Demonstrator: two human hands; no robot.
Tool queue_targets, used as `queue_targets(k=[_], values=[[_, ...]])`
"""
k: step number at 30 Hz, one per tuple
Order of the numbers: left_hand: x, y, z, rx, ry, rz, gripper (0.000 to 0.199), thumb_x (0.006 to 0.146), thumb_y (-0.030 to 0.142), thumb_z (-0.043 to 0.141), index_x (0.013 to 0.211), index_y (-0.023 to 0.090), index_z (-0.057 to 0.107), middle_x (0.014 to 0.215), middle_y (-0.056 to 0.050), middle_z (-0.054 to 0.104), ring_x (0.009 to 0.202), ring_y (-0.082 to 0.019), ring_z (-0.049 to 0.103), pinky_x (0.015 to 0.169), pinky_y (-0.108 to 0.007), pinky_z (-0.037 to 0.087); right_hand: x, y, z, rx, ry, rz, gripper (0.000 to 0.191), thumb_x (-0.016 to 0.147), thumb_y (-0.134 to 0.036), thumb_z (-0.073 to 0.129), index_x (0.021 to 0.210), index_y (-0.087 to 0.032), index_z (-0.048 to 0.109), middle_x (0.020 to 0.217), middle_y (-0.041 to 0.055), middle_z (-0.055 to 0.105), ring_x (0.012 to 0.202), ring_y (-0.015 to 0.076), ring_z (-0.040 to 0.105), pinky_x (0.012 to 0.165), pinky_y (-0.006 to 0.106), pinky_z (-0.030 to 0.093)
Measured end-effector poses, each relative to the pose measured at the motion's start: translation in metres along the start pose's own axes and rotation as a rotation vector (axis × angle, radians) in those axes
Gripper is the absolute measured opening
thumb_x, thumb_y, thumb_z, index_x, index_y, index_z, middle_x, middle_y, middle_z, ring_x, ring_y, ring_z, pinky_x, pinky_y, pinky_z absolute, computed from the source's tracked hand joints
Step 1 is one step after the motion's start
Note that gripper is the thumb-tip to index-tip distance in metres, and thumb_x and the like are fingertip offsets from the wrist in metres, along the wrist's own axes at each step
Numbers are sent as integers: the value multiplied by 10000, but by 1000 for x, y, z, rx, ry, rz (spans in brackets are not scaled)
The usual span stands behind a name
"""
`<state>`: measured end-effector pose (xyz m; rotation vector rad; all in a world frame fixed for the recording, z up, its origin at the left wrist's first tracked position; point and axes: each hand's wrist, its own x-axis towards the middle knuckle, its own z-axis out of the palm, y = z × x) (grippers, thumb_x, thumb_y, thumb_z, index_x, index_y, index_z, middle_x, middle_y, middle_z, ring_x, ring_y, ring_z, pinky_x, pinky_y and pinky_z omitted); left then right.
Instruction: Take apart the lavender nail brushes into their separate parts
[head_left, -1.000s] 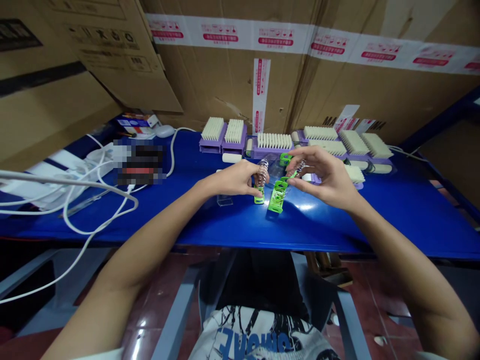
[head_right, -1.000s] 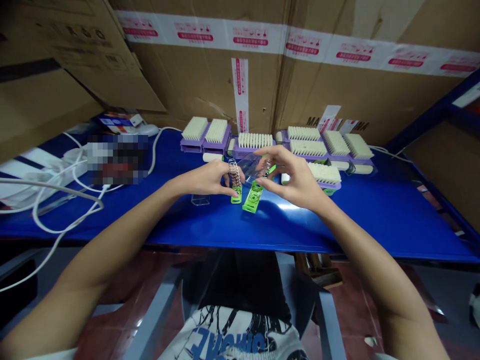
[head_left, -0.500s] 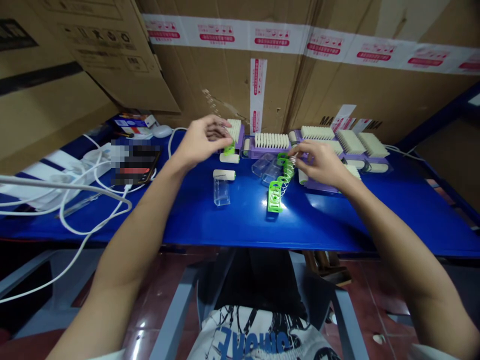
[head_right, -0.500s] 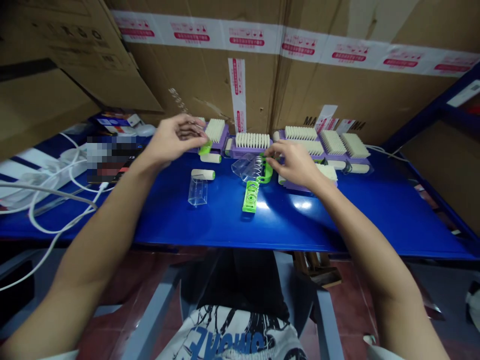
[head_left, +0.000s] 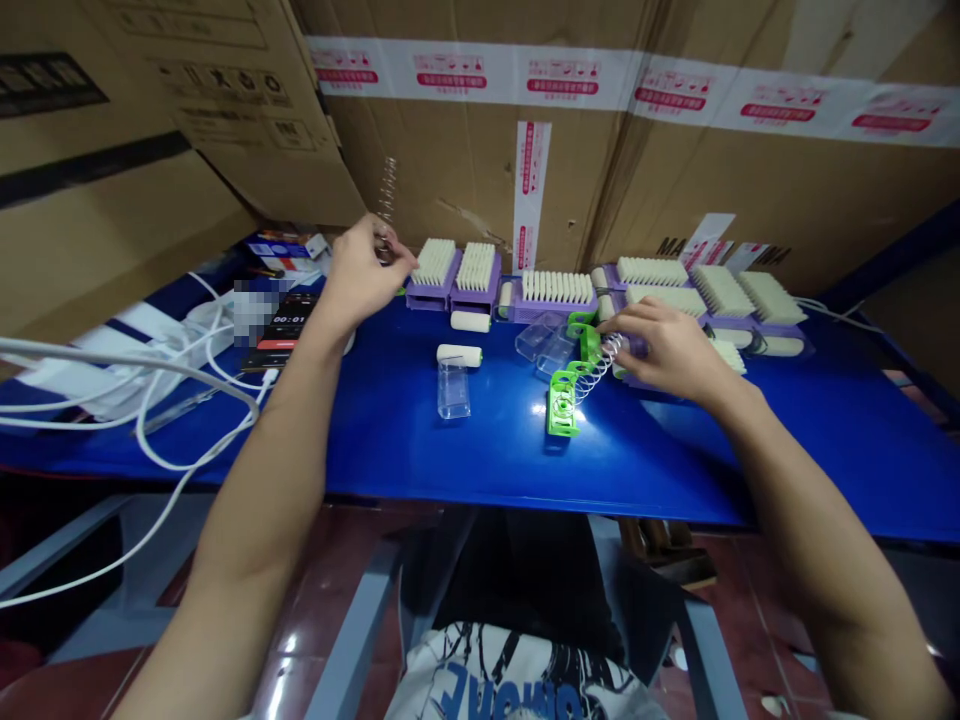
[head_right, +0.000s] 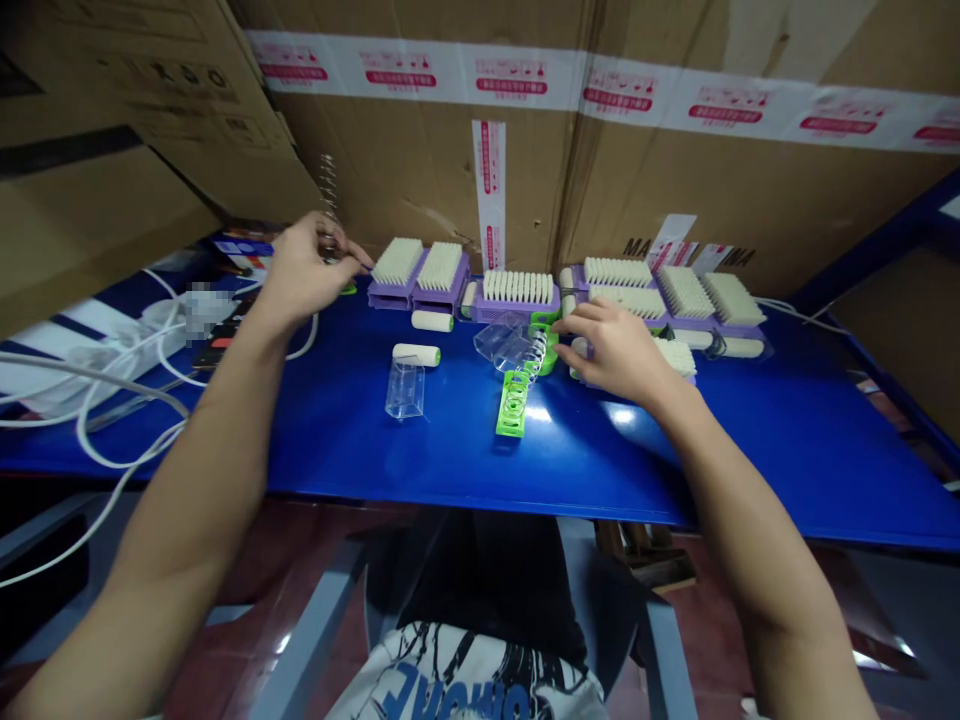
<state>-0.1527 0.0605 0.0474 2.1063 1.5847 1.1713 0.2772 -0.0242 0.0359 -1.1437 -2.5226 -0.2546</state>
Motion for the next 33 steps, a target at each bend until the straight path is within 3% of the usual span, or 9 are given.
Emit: queue_targets(k=[3, 6, 11, 15, 18, 23, 25, 27, 33], values=[[-12, 22, 10, -187, -302, 110, 301, 874, 283, 754, 941, 249, 463, 1023, -93, 834, 1019, -281, 807, 984, -453, 629, -2, -1, 3, -35, -146, -81, 365, 1116, -323, 522, 1283, -159, 802, 1156, 166, 801, 1028, 334, 711, 872, 461, 577], [-26, 42, 25, -151, -549, 240, 335, 903, 453, 774, 935, 249, 510, 1084, -97, 838, 1056, -303, 809, 985, -462, 608, -4, -1, 8, -76, -176, -93, 391, 1113, -333, 563, 1415, -165, 746, 1291, 189, 767, 1080, 327, 715, 913, 446, 583], [-38, 54, 51, -16, -510, 393, 335, 936, 503, 762, 992, 232, 572, 1293, -147, 802, 1195, -341, 775, 1034, -487, 587, -5, -6, 11, -170, -171, -125, 309, 1103, -427, 651, 1284, -212, 779, 1288, 188, 767, 1096, 344, 703, 924, 461, 558], [-42, 58, 57, 3, -488, 444, 303, 976, 472, 732, 1084, 217, 610, 1367, -162, 792, 1212, -327, 783, 1030, -466, 606, -5, -7, 8, -180, -158, -93, 246, 1130, -311, 574, 1159, -219, 800, 1296, 178, 782, 1114, 356, 724, 904, 477, 548], [-41, 58, 53, -15, -483, 435, 282, 979, 460, 719, 1004, 239, 545, 1403, -171, 795, 1277, -342, 786, 1050, -481, 605, -8, 3, -4, -50, 28, 20, 225, 1124, -277, 563, 1098, -220, 779, 1327, 162, 788, 1149, 349, 744, 935, 489, 572], [-39, 54, 54, -57, -434, 359, 309, 976, 451, 665, 911, 276, 419, 1287, -174, 835, 1248, -339, 812, 1002, -483, 603, -16, 33, -27, 321, 660, 210, 58, 1042, -340, 733, 1030, -284, 743, 1329, 107, 810, 1148, 311, 776, 900, 485, 614], [-40, 54, 58, -55, -422, 347, 294, 961, 445, 659, 907, 274, 427, 1218, -158, 842, 1204, -333, 824, 969, -470, 605, -17, 39, -31, 384, 780, 218, 48, 1001, -325, 774, 984, -291, 744, 1293, 113, 825, 1091, 302, 788, 856, 485, 622], [-41, 55, 60, -46, -397, 334, 268, 948, 433, 660, 914, 268, 452, 1173, -136, 845, 1178, -325, 826, 939, -449, 604, -17, 38, -30, 343, 725, 182, 55, 963, -309, 800, 946, -280, 756, 1261, 118, 836, 1085, 311, 797, 887, 508, 633], [-33, 56, 43, 128, -168, 163, 178, 888, 356, 691, 938, 239, 567, 1017, -62, 815, 950, -273, 777, 938, -436, 602, -12, 9, -5, 88, 200, 0, 135, 1038, -252, 649, 995, -222, 773, 1375, 154, 797, 1194, 332, 796, 992, 501, 629]])
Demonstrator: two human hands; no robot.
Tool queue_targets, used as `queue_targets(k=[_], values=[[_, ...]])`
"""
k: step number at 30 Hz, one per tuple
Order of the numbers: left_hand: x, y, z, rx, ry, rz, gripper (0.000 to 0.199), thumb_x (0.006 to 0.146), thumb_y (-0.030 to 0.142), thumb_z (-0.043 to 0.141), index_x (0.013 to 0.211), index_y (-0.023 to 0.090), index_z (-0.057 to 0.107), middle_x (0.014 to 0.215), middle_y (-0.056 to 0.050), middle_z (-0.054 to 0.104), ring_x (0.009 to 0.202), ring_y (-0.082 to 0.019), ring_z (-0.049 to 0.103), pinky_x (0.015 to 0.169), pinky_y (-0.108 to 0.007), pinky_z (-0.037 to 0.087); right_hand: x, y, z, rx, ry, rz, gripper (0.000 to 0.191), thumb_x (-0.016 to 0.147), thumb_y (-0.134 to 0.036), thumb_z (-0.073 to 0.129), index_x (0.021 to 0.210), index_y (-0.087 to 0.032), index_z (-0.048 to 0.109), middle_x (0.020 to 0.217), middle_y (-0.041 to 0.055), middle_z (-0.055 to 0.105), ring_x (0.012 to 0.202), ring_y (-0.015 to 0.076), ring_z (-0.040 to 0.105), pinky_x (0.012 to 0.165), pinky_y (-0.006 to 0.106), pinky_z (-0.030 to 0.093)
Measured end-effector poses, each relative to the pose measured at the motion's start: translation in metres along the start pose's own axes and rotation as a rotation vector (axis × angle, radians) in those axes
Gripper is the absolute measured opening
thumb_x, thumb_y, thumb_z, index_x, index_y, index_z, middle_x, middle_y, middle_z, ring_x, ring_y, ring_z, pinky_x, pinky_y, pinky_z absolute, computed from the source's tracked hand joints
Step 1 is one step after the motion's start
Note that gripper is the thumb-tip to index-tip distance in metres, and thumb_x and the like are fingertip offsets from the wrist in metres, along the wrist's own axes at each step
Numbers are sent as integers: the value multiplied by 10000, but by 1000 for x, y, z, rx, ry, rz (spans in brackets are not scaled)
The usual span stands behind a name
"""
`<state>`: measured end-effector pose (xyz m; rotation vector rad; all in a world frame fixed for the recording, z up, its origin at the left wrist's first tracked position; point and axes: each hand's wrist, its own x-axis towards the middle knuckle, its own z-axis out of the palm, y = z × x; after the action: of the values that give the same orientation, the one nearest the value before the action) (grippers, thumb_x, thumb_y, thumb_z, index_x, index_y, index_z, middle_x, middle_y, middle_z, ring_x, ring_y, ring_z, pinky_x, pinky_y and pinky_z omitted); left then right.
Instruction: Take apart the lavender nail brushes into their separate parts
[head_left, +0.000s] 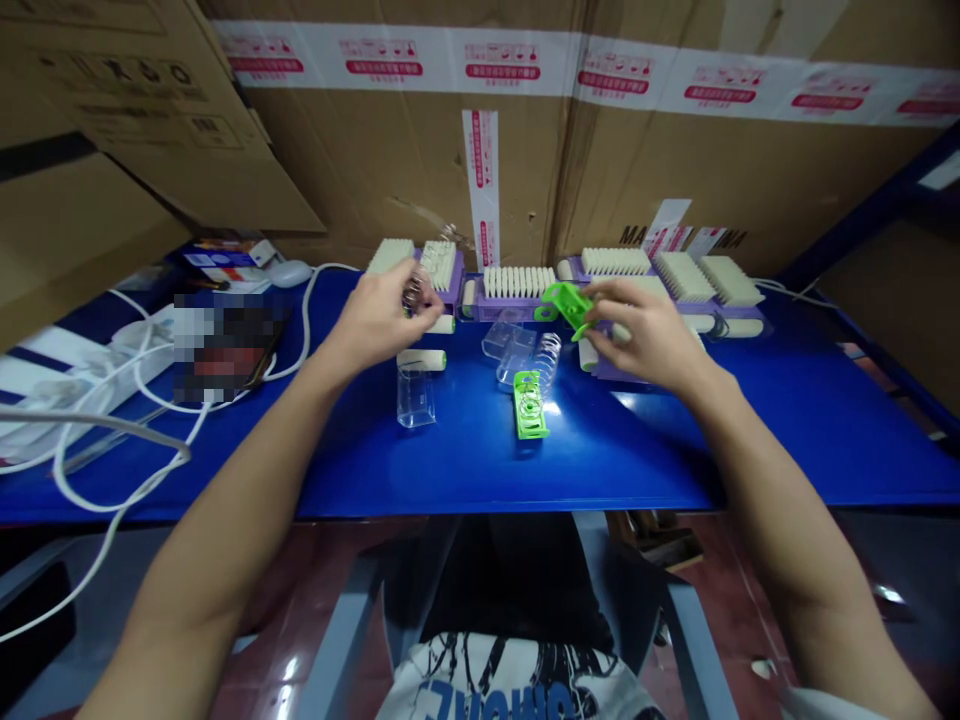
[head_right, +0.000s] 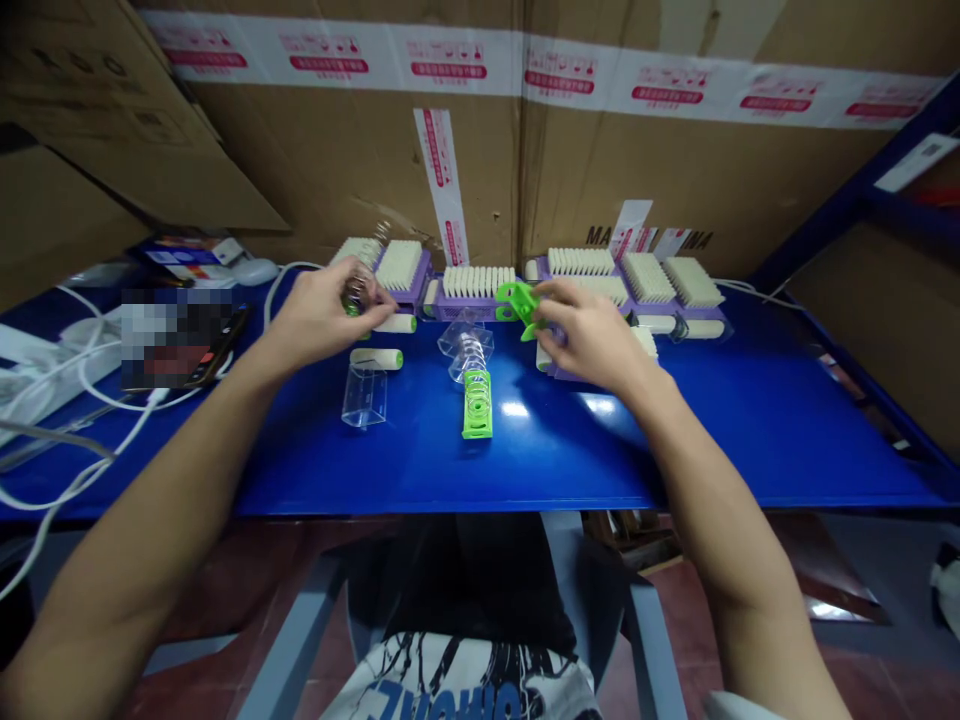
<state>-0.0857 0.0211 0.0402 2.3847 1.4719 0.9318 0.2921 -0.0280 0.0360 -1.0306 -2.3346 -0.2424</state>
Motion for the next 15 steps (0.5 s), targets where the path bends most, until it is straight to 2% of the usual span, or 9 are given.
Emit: queue_targets(k=[2, 5, 7, 11, 13, 15], values=[[2, -4, -3, 2, 37, -65, 178, 871, 344, 705, 970, 230, 610, 993, -52, 800, 903, -250, 750, 916, -415, 605, 0, -7, 10, -116, -142, -36, 197, 1068, -231, 596, 1035, -202, 788, 1391, 178, 793, 1148, 334, 797, 958, 492, 610], [-1, -5, 5, -87, -84, -72, 263, 870, 373, 732, 1075, 228, 654, 991, -59, 806, 864, -245, 751, 829, -388, 604, -1, -13, 18, -264, -264, -94, 265, 1100, -216, 546, 1053, -193, 805, 1406, 177, 802, 1128, 328, 793, 942, 481, 562], [-6, -1, 16, -53, -168, -21, 308, 896, 419, 752, 1130, 235, 672, 974, -57, 811, 874, -265, 768, 815, -399, 596, -1, -14, 20, -308, -298, -122, 288, 1110, -209, 529, 1054, -191, 812, 1391, 173, 816, 1135, 328, 797, 941, 478, 545], [-13, 11, 29, 118, -209, 98, 458, 903, 559, 831, 1211, 238, 722, 1094, -88, 848, 1066, -350, 791, 927, -465, 586, -1, -15, 21, -305, -333, -154, 278, 1114, -236, 553, 1090, -180, 824, 1400, 179, 819, 1178, 345, 804, 961, 487, 543], [-10, 12, 26, 26, -209, 128, 472, 944, 609, 779, 1215, 223, 750, 1169, -101, 855, 1132, -344, 788, 983, -464, 586, -1, -15, 21, -294, -342, -158, 278, 1110, -245, 560, 1111, -170, 829, 1418, 186, 813, 1179, 353, 810, 952, 489, 544], [-3, 2, 18, -90, -116, 89, 426, 1019, 598, 658, 1160, 213, 774, 1177, -92, 857, 1107, -302, 792, 1001, -439, 592, -1, -16, 21, -284, -339, -149, 288, 1110, -251, 559, 1148, -161, 830, 1419, 199, 811, 1182, 356, 813, 946, 488, 542]])
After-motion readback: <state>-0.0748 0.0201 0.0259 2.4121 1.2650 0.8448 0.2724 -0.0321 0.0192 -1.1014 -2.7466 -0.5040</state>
